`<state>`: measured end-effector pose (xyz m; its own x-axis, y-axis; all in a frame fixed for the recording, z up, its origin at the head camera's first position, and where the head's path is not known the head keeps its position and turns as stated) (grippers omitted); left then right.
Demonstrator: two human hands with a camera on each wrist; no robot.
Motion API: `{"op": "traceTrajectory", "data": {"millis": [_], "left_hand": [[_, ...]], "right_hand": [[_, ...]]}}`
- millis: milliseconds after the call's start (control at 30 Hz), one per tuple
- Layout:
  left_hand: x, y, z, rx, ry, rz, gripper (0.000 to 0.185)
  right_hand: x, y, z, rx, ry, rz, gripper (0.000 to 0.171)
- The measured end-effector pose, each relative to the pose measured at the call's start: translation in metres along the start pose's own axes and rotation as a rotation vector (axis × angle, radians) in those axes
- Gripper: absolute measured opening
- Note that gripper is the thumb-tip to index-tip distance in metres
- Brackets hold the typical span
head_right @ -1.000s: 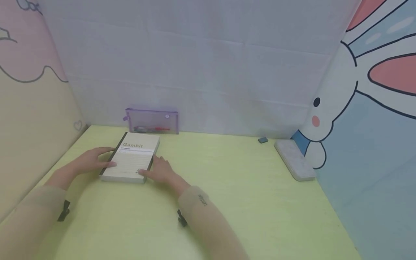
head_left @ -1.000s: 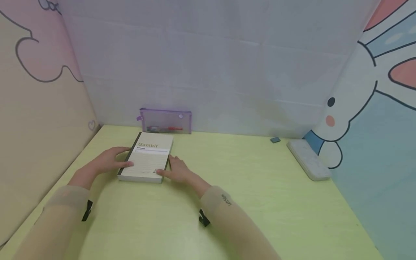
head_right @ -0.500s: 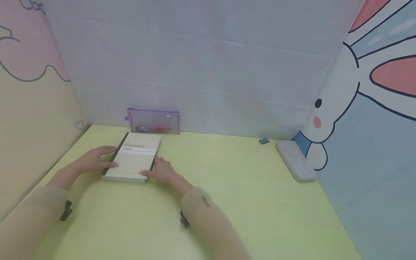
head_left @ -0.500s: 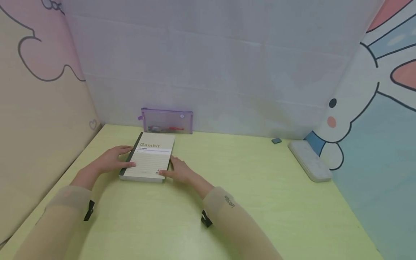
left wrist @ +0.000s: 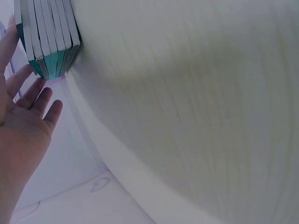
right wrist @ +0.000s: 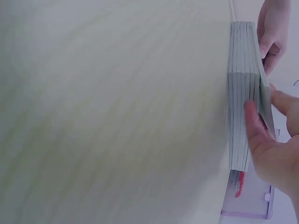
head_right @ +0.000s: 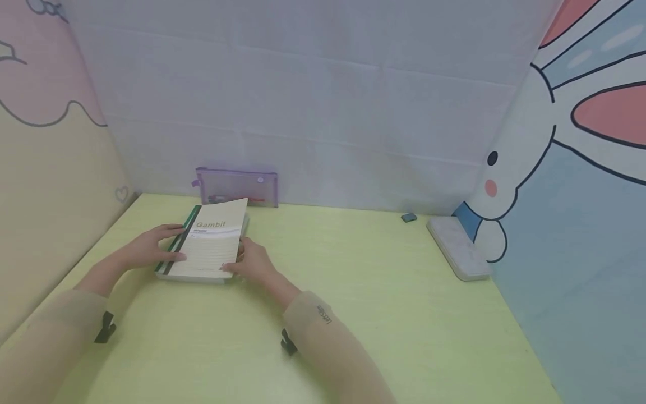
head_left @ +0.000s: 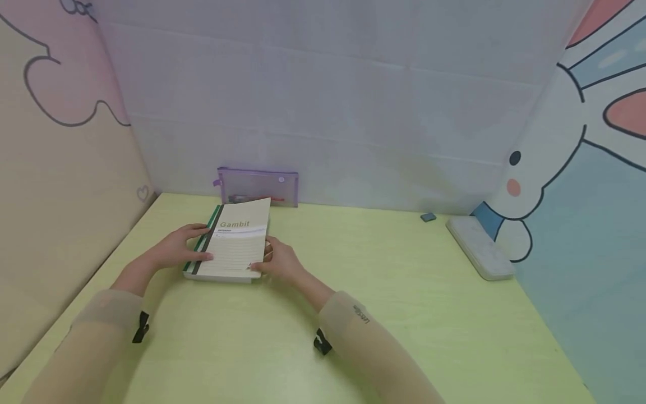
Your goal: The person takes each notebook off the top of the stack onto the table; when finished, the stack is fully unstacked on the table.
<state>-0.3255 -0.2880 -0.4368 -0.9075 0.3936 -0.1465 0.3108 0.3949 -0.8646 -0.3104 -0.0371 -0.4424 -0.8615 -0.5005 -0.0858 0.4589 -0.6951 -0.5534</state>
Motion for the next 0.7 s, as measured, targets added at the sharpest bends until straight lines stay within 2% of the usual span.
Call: {"op": "traceTrajectory", "data": {"millis": [133,433,700], "left_hand": [[0.0,-0.001,0.0,-0.032,-0.002,-0.005,0.093],[0.002,-0.014,-0.015,-0.206,0.102,-0.083,0.073],[0.003,-0.019,-0.035,-0.366,0.099,-0.097,0.072]], "right_hand": [[0.0,-0.005,-0.001,0.174,0.0,-0.014,0.081],[-0.01,-0.023,0.005,0.315,-0.027,-0.026,0.098],[-0.018,-0.039,0.001,0.373,-0.044,0.0,0.103]]}}
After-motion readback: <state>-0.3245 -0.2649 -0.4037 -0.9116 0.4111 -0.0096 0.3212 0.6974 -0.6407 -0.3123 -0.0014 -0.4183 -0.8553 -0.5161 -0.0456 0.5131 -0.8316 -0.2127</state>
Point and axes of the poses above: each hand's wrist, its own x-axis towards the middle knuckle, its own y-axis out of the palm, z = x × y, the point moved 5 cm from there along x, towards the middle knuckle, and after that the axes turned 8 degrees about z, right-handed, at the moved point
